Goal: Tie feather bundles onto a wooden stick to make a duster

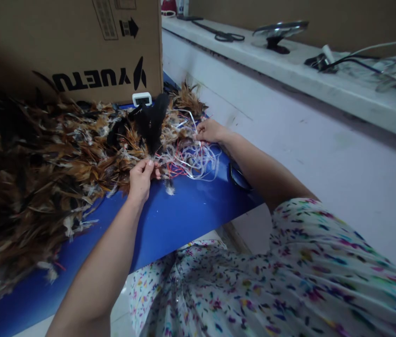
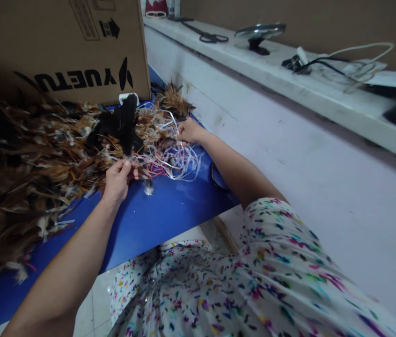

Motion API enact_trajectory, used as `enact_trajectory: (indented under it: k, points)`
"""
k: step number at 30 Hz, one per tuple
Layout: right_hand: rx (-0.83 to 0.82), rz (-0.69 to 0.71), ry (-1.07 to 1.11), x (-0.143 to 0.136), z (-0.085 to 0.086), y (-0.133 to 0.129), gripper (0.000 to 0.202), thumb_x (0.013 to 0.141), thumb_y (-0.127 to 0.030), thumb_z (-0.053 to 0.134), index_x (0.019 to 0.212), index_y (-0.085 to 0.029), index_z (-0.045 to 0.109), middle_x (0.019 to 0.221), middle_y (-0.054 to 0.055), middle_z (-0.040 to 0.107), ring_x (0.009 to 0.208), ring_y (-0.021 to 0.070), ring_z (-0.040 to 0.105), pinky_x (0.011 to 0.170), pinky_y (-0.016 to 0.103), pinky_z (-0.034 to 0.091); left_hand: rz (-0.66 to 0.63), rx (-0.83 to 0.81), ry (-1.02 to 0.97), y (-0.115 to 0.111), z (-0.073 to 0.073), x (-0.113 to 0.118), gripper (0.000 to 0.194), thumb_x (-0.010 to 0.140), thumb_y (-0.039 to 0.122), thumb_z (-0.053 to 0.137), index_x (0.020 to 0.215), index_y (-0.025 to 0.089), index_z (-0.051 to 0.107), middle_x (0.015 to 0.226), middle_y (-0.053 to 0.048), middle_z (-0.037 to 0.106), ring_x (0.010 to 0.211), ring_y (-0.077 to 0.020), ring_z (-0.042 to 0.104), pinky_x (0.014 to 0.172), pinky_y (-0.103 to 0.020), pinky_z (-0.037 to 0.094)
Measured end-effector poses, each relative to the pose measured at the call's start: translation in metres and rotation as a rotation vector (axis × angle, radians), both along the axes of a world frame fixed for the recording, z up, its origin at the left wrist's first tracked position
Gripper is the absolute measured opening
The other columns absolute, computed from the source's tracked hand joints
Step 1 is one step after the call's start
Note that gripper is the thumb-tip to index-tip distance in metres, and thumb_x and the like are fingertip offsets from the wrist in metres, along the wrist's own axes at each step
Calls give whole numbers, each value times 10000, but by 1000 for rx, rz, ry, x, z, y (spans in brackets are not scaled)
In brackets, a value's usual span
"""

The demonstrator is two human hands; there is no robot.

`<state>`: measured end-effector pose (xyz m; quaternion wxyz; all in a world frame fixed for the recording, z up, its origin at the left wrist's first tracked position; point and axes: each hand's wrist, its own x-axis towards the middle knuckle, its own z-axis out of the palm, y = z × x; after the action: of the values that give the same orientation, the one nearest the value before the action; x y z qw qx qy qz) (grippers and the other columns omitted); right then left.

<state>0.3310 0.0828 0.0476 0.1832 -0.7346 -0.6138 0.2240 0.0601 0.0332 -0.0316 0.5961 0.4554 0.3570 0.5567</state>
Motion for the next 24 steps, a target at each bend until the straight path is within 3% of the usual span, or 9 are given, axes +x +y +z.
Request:
enact_trajectory:
  k: [9,13,18,24]
  points:
    - [200,-112,148,4,15,36,153,841,-89,669,721,-161,607,483,-43,500,479,101,490,582,274,497,37,47,19,0,-3,-1,425,707,541,821,742,155,646,615,18,626,471,-85,553,461,-208,473]
    - [235,-153,106,5,17,43,40,859,-102,644,859,-137,664,567,-25,564,551,118,540,656,294,521,84,51,33,-1,-2,-1,452,688,560,823,764,155,635,706,10,656,459,-73,560,438,-202,467]
    - [402,-66,-222,9,16,24,267,773,-87,668,1030,-114,735,931,75,735,897,219,667,877,356,513,155,93,48,-3,-1,1,437,713,560,799,759,157,635,817,-6,688,417,-47,532,378,-186,423]
    - [381,197,-406,10,0,-17,264,812,-109,561,981,-126,763,1040,113,744,1008,263,676,929,362,489,162,159,84,-11,7,2,434,748,576,769,767,164,636,815,-9,725,326,-35,483,289,-174,325]
